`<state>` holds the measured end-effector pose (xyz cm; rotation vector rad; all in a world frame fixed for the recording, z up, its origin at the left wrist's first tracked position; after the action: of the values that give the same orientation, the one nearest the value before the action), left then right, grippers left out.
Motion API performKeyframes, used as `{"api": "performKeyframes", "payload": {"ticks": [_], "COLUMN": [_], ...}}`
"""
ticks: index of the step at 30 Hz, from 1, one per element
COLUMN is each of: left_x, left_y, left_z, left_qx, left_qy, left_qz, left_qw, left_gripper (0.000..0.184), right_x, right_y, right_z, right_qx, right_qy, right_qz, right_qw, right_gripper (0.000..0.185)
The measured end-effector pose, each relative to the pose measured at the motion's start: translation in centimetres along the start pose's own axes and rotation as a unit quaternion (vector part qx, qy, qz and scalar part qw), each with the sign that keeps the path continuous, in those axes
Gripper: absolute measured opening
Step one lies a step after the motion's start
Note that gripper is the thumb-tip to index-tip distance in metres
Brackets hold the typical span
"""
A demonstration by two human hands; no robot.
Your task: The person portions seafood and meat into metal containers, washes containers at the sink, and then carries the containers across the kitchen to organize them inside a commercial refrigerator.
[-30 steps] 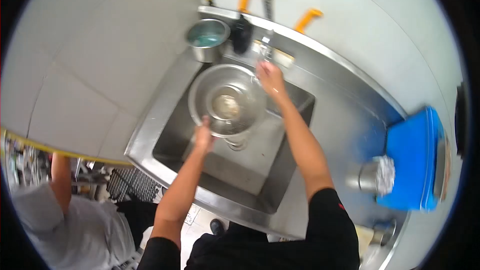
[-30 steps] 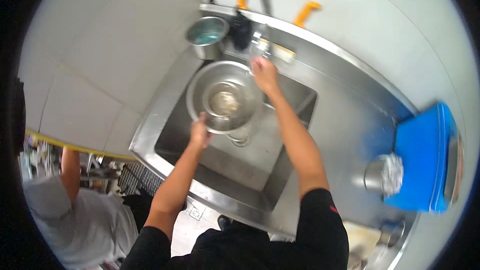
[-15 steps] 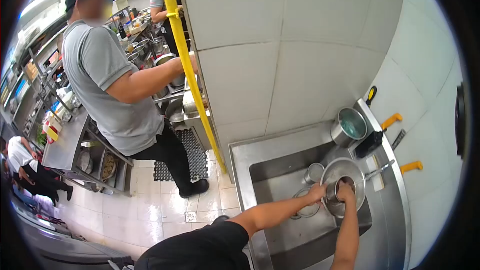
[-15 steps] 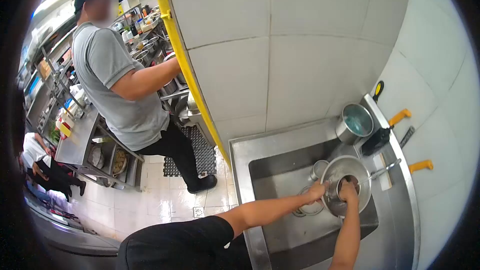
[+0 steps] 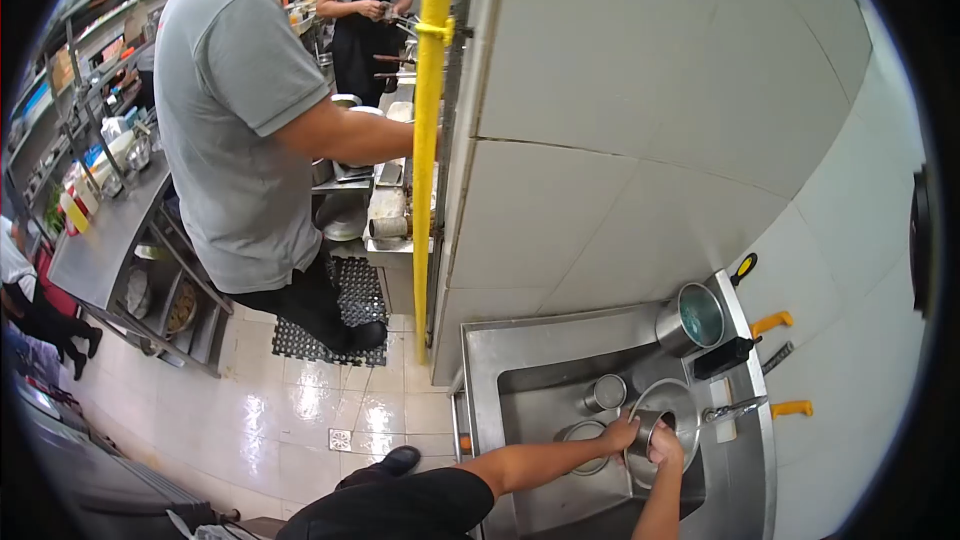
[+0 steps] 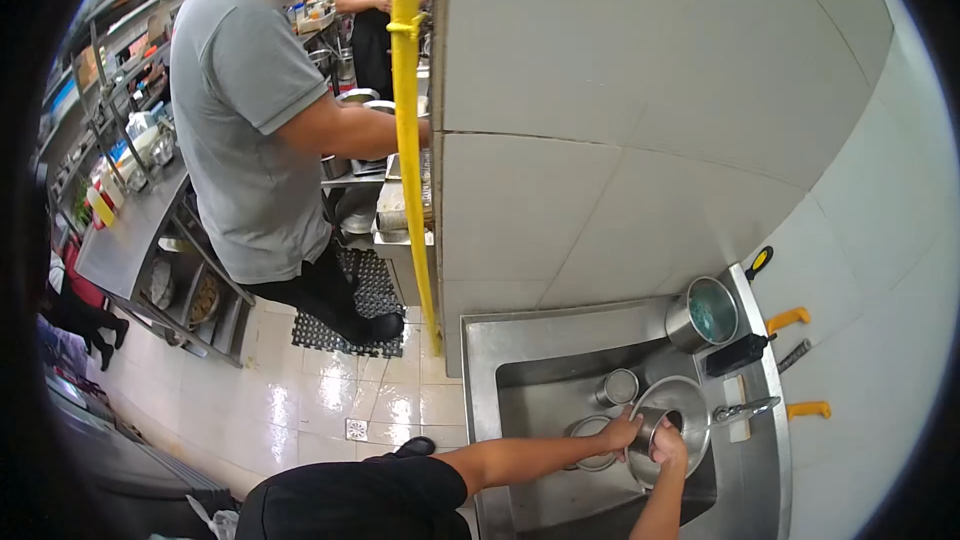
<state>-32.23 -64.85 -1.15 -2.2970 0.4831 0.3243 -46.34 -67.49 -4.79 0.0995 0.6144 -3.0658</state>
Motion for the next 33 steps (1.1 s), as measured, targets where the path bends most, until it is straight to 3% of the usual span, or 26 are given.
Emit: {"api": "performKeyframes", "payload": {"ticks": [4,6,7,12,16,18,19,20,22,23,25,28,29,32,33], "left_x": [1.3,2.2,2.6,5.0,6.3,7.5,8.2,8.9,10.3,10.9,11.5,12.4,12.5,13.4,13.6], "left_y": [-0.4,-0.9,-0.9,-3.0,-2.7,-3.2,-3.4,-3.8,-4.8,-5.7,-4.9,-5.6,-6.3,-8.0,-6.9], "left_z": [-0.5,-0.9,-1.0,-1.5,-0.6,0.1,0.4,0.3,0.4,0.5,1.4,1.4,1.2,0.4,1.3], "left_qx": [-0.01,-0.025,-0.019,-0.028,-0.02,0.009,0.024,0.021,0.027,0.036,0.028,0.024,0.029,0.032,0.033], "left_qy": [0.067,0.084,0.108,0.088,0.105,0.064,0.061,0.059,0.069,0.045,0.028,0.001,-0.01,0.007,0.011], "left_qz": [-0.029,-0.047,-0.045,-0.05,-0.042,-0.043,-0.037,-0.036,-0.009,0.019,0.015,0.028,0.048,0.06,0.05], "left_qw": [0.997,0.995,0.993,0.994,0.993,0.997,0.997,0.997,0.997,0.998,0.999,0.999,0.998,0.998,0.998], "left_gripper": [0.062,0.064,0.067,0.067,0.066,0.066,0.066,0.066,0.067,0.066,0.067,0.067,0.067,0.068,0.068], "right_x": [-3.1,-4.7,-6.4,-7.1,-7.4,-10.3,-8.3,-9.5,-9.8,-9.5,-3.7,7.1,7.3,7.9,9.0], "right_y": [-1.4,-2.2,-2.7,-2.1,-2.3,-3.4,-3.5,-5.4,-7.3,-7.1,-7.0,-0.9,-1.0,2.2,3.2], "right_z": [1.6,2.2,2.8,2.0,0.5,2.8,3.3,4.8,8.9,8.7,9.9,5.5,5.9,5.5,5.1], "right_qx": [0.019,0.008,-0.003,-0.014,-0.064,-0.061,-0.011,-0.009,0.132,0.131,0.276,0.223,0.239,0.211,0.211], "right_qy": [0.007,0.012,0.011,-0.044,0.056,0.33,0.295,0.292,0.382,0.381,0.315,0.381,0.373,0.394,0.379], "right_qz": [0.027,-0.008,0.034,0.003,-0.047,0.103,0.032,0.033,0.003,0.004,-0.131,-0.132,-0.224,-0.223,-0.27], "right_qw": [0.999,1.0,0.999,0.999,0.995,0.936,0.955,0.956,0.915,0.915,0.899,0.887,0.868,0.866,0.86], "right_gripper": [0.021,0.024,0.022,0.021,0.025,0.022,0.023,0.023,0.022,0.022,0.02,0.015,0.015,0.015,0.012]}}
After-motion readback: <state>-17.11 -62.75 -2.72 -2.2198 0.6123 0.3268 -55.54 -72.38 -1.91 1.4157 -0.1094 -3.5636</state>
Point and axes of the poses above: each hand's wrist, its own y-axis towards the middle knuckle, its own x-axis out of the back of the hand, z = x × y, the point moved 9 cm from there along y, towards the middle knuckle, and after that the axes turned 14 degrees about x, right-handed, at the moved point
